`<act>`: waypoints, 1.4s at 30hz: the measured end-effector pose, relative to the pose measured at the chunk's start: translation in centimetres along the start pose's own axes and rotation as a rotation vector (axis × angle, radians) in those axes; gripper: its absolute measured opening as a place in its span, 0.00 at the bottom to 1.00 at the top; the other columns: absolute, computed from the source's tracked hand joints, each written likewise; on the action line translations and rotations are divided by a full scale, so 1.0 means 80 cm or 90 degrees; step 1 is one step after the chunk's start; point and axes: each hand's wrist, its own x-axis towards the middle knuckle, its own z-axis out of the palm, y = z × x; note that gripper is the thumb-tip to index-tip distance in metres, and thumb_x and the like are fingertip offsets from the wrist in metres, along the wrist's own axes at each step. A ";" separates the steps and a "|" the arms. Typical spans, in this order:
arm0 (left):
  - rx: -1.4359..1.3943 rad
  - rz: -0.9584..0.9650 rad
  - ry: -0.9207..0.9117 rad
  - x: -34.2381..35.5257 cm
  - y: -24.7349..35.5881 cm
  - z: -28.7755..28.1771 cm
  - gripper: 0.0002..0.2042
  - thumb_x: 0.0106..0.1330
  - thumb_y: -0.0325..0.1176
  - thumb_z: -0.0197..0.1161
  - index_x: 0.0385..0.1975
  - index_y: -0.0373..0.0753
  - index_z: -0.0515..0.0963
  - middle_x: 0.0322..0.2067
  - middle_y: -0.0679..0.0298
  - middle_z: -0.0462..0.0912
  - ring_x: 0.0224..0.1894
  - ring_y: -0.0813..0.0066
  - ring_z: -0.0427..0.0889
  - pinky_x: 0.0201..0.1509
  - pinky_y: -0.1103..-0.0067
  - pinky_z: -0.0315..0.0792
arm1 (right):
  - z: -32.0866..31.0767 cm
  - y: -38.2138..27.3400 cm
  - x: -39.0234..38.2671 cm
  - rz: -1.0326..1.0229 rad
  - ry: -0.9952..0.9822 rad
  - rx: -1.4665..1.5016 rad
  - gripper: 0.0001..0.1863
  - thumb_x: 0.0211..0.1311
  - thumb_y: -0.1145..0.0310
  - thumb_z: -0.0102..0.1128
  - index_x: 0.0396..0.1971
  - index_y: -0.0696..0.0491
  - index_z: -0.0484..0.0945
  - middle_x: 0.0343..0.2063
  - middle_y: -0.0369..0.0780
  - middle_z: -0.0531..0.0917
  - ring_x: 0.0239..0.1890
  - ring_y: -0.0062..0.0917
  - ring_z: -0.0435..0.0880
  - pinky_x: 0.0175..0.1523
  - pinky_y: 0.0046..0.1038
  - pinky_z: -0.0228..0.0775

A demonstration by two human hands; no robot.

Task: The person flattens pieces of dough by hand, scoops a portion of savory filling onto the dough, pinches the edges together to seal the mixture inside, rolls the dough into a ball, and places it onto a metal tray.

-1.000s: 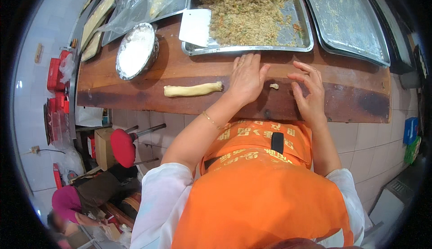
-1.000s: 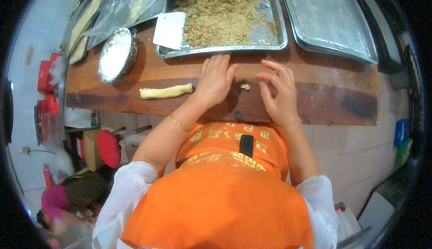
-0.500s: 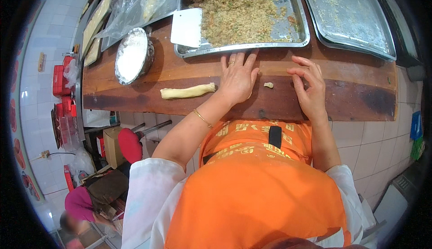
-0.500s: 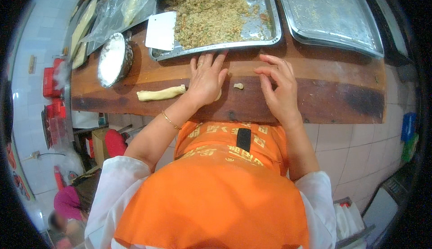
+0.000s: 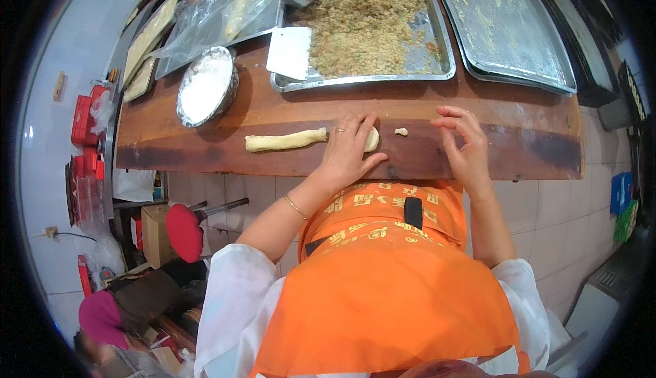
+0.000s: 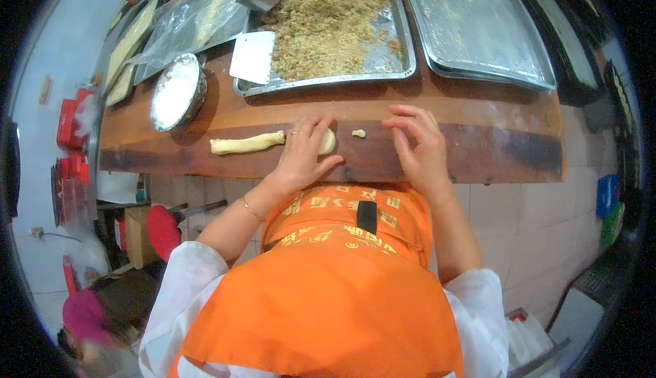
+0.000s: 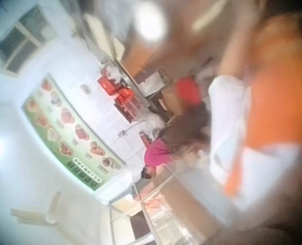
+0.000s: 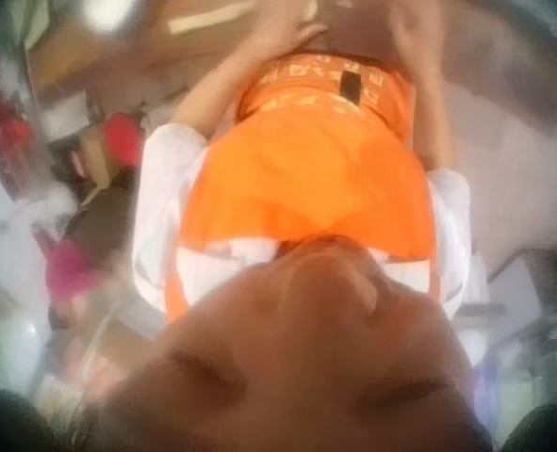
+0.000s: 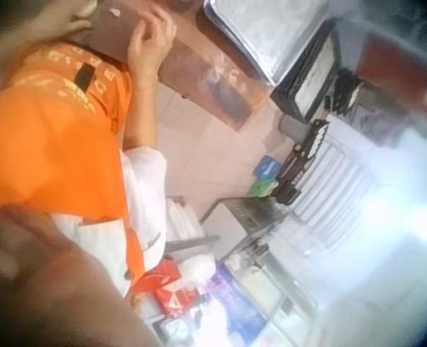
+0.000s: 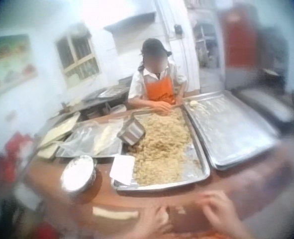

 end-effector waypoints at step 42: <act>-0.719 -0.335 0.288 -0.034 -0.039 -0.069 0.14 0.77 0.32 0.45 0.52 0.31 0.73 0.46 0.56 0.80 0.48 0.71 0.79 0.55 0.78 0.72 | -0.086 0.070 0.179 0.037 0.163 -0.083 0.07 0.64 0.74 0.58 0.40 0.56 0.81 0.33 0.38 0.84 0.35 0.20 0.81 0.44 0.23 0.72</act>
